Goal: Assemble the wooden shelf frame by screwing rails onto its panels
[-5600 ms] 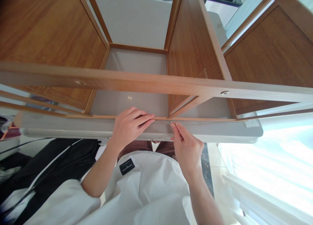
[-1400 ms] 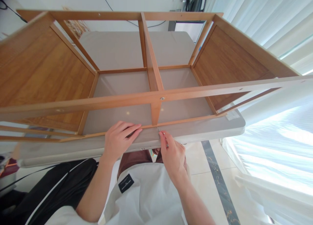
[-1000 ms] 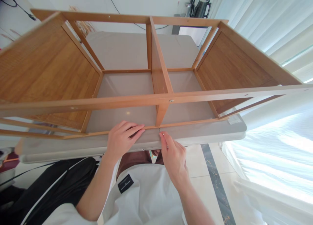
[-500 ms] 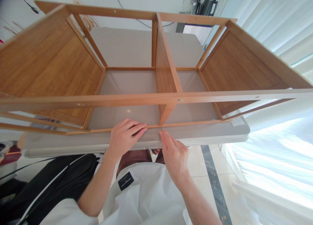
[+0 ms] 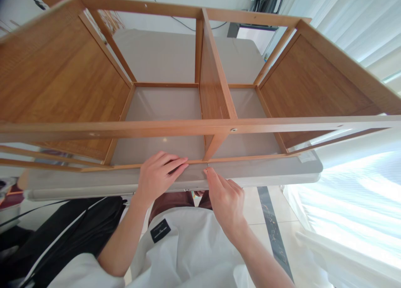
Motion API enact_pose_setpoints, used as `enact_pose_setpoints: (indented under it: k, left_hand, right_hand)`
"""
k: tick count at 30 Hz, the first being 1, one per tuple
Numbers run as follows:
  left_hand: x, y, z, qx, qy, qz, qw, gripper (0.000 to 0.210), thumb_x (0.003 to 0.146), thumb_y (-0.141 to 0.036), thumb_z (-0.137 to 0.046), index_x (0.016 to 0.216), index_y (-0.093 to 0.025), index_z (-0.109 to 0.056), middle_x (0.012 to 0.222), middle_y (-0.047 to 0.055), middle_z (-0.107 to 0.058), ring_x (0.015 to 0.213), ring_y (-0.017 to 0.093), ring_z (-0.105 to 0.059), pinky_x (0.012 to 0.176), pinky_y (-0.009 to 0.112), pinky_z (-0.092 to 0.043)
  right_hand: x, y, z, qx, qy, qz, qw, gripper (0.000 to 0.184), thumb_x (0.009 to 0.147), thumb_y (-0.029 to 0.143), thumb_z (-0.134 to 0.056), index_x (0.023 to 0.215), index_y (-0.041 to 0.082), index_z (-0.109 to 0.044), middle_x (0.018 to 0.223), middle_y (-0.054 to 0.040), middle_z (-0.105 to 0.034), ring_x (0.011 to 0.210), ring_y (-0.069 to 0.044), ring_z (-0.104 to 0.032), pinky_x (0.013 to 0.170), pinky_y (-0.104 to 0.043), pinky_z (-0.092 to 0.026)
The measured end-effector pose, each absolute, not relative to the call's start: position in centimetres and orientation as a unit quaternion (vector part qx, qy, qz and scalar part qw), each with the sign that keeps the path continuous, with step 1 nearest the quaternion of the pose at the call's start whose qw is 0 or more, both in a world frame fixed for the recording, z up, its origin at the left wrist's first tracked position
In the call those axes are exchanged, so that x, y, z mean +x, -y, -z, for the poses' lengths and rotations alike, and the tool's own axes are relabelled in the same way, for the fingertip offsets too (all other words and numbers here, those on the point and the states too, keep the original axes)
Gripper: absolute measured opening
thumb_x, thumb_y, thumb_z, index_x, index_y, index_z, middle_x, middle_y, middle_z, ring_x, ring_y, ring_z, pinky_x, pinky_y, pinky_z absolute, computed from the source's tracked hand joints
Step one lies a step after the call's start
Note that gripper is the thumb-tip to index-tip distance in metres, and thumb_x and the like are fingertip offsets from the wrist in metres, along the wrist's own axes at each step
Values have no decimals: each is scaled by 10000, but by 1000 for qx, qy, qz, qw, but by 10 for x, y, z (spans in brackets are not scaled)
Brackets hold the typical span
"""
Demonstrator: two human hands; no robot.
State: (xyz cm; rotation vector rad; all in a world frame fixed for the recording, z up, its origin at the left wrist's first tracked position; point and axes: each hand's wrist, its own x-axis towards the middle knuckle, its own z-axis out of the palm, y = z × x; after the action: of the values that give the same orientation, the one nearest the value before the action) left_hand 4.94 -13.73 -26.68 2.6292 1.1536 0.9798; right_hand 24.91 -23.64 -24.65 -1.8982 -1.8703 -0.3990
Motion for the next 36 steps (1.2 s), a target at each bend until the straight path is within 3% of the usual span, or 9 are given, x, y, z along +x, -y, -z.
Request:
enact_pose_setpoints:
  k: [7,12,17,20,23,27,33,36]
  left_hand:
    - [50,137,266,866,-380,-321,54,163,949,-302,-665,1084,-277,-754,923,25,-753,820,166,-628,751,320,-495]
    - [50,137,266,866,-378,-323,53,164,950,-301,-662,1082,-280,-756,914,23,-750,812,164,-622,751,317,-496]
    - [50,137,267,866,-381,-321,51,161,947,-303,-666,1080,-280,-755,914,19,-747,807,158,-615,750,317,-492]
    - [49,137,267,866,-385,-316,51,165,942,-303,-674,1086,-285,-754,918,14,-748,819,160,-614,758,319,-491]
    - [49,137,267,867,-384,-315,51,169,940,-300,-676,1090,-286,-753,915,14,-750,820,164,-616,761,322,-491]
    - [49,137,266,866,-383,-318,49,165,945,-302,-667,1085,-284,-753,913,23,-751,818,168,-624,756,324,-492]
    - [51,137,265,863,-382,-326,41,146,936,-297,-682,1062,-285,-752,904,12,-753,808,161,-627,740,315,-485]
    - [51,138,264,863,-384,-326,40,144,934,-297,-685,1062,-286,-752,898,7,-753,808,159,-624,734,312,-478]
  right_hand:
    - [249,236,243,-684,679,146,222,275,1015,282,-555,814,242,-740,472,60,-470,449,-85,-314,497,-249,-294]
    - [251,237,248,-690,677,105,235,248,1009,293,-566,853,246,-752,471,58,-511,435,-82,-365,495,-249,-287]
    - [253,234,246,-771,542,-75,325,345,997,472,-550,883,233,-771,539,21,-663,476,-117,-609,510,-228,-395]
    - [252,232,243,-797,426,-219,368,379,944,562,-592,874,227,-757,647,-9,-746,493,-161,-664,545,-256,-483]
    - [250,232,243,-793,356,-283,406,402,899,598,-636,892,212,-749,678,-30,-763,515,-187,-682,575,-282,-518]
    - [246,235,245,-792,354,-254,428,397,912,584,-621,885,210,-750,754,-42,-782,529,-181,-687,605,-286,-524]
    - [244,238,249,-794,427,-164,400,346,960,529,-576,898,242,-759,590,25,-709,542,-162,-691,590,-244,-496]
    - [244,237,254,-786,458,-125,397,344,976,515,-561,901,244,-760,703,20,-752,540,-134,-694,548,-222,-474]
